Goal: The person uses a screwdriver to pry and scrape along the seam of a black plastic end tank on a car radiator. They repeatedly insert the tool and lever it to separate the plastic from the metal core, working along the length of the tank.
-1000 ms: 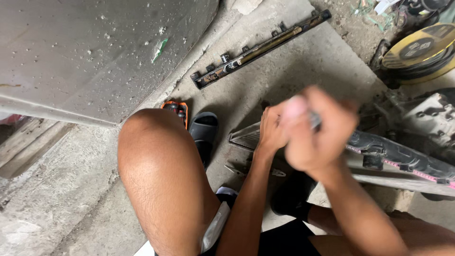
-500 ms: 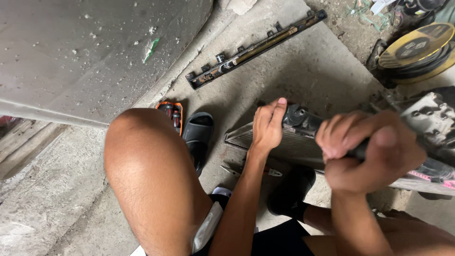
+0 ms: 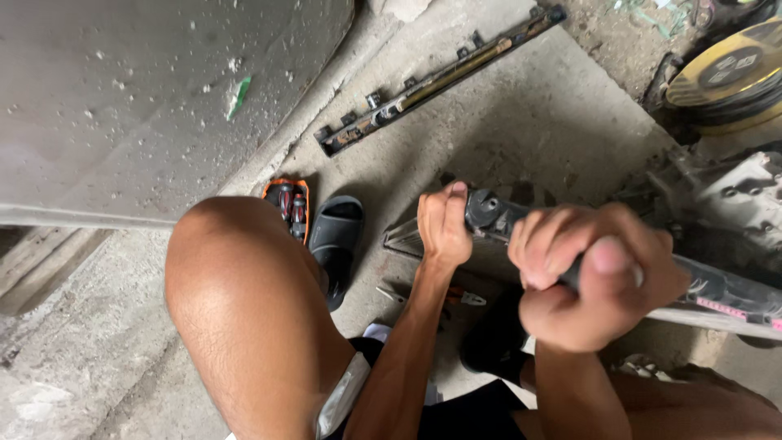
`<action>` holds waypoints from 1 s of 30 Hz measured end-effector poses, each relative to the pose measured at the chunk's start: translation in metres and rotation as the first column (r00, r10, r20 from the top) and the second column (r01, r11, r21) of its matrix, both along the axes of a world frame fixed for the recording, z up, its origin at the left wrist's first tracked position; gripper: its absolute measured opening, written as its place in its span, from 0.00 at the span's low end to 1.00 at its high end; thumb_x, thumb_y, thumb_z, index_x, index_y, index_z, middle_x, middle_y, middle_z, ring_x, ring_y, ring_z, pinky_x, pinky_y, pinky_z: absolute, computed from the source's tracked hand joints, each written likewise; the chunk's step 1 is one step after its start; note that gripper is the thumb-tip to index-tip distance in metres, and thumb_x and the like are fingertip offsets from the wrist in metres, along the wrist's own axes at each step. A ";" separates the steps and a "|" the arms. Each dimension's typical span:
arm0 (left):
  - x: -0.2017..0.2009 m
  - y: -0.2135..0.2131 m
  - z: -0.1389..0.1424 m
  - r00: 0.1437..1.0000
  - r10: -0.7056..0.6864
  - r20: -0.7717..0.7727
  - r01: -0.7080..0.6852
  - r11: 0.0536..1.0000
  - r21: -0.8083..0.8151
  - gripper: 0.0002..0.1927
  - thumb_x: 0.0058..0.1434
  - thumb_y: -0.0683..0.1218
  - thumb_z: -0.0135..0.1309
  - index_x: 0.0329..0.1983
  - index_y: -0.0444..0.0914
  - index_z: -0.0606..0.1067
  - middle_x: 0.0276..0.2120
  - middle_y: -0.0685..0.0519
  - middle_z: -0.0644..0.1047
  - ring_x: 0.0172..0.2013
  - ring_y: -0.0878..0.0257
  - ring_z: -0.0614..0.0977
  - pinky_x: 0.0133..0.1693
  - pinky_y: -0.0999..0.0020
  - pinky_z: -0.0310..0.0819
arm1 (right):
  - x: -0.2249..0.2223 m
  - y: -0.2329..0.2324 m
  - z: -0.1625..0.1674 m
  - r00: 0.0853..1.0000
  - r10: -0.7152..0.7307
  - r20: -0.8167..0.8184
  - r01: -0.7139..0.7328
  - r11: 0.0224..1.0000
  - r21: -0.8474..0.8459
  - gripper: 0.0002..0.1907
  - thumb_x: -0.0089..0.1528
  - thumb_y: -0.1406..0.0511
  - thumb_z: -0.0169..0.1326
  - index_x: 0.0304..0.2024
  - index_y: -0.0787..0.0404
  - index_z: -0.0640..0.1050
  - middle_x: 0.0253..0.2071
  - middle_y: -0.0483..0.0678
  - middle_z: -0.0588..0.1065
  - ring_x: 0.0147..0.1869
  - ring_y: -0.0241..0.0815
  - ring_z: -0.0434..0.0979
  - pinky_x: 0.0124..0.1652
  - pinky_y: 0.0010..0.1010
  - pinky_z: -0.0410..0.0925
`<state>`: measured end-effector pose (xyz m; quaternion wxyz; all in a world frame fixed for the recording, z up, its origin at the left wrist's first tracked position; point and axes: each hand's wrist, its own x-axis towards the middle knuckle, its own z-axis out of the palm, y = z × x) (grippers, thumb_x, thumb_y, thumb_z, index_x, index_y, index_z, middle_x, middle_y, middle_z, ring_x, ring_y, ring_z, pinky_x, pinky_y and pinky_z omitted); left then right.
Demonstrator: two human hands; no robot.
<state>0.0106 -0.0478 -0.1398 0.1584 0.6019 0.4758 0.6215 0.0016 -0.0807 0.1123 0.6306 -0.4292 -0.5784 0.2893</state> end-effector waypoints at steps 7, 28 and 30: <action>-0.006 -0.002 0.000 0.999 -0.036 0.001 0.036 0.999 0.004 0.10 0.65 0.36 0.53 0.49 0.32 0.75 0.50 0.43 0.78 0.40 0.48 0.76 0.44 0.54 0.70 | 0.028 0.028 0.001 0.995 -0.078 -0.063 0.071 0.992 -0.105 0.24 0.73 0.58 0.44 0.25 0.64 0.62 0.13 0.49 0.59 0.11 0.37 0.55 0.17 0.30 0.55; -0.021 0.013 0.018 0.877 -0.246 0.412 0.436 0.768 -0.470 0.21 0.75 0.48 0.46 0.28 0.31 0.73 0.23 0.40 0.73 0.29 0.46 0.73 0.36 0.53 0.64 | 0.088 -0.037 -0.030 0.943 0.136 -0.304 -0.177 0.978 -0.111 0.22 0.72 0.55 0.43 0.31 0.64 0.72 0.20 0.55 0.71 0.17 0.44 0.65 0.27 0.44 0.65; -0.020 0.013 0.014 0.864 -0.259 0.433 0.486 0.655 -0.579 0.22 0.78 0.47 0.46 0.29 0.28 0.73 0.23 0.35 0.72 0.28 0.43 0.72 0.35 0.50 0.62 | 0.089 -0.039 -0.035 0.952 0.110 -0.285 -0.151 0.980 -0.126 0.20 0.71 0.55 0.43 0.32 0.63 0.71 0.20 0.55 0.71 0.17 0.44 0.65 0.26 0.44 0.65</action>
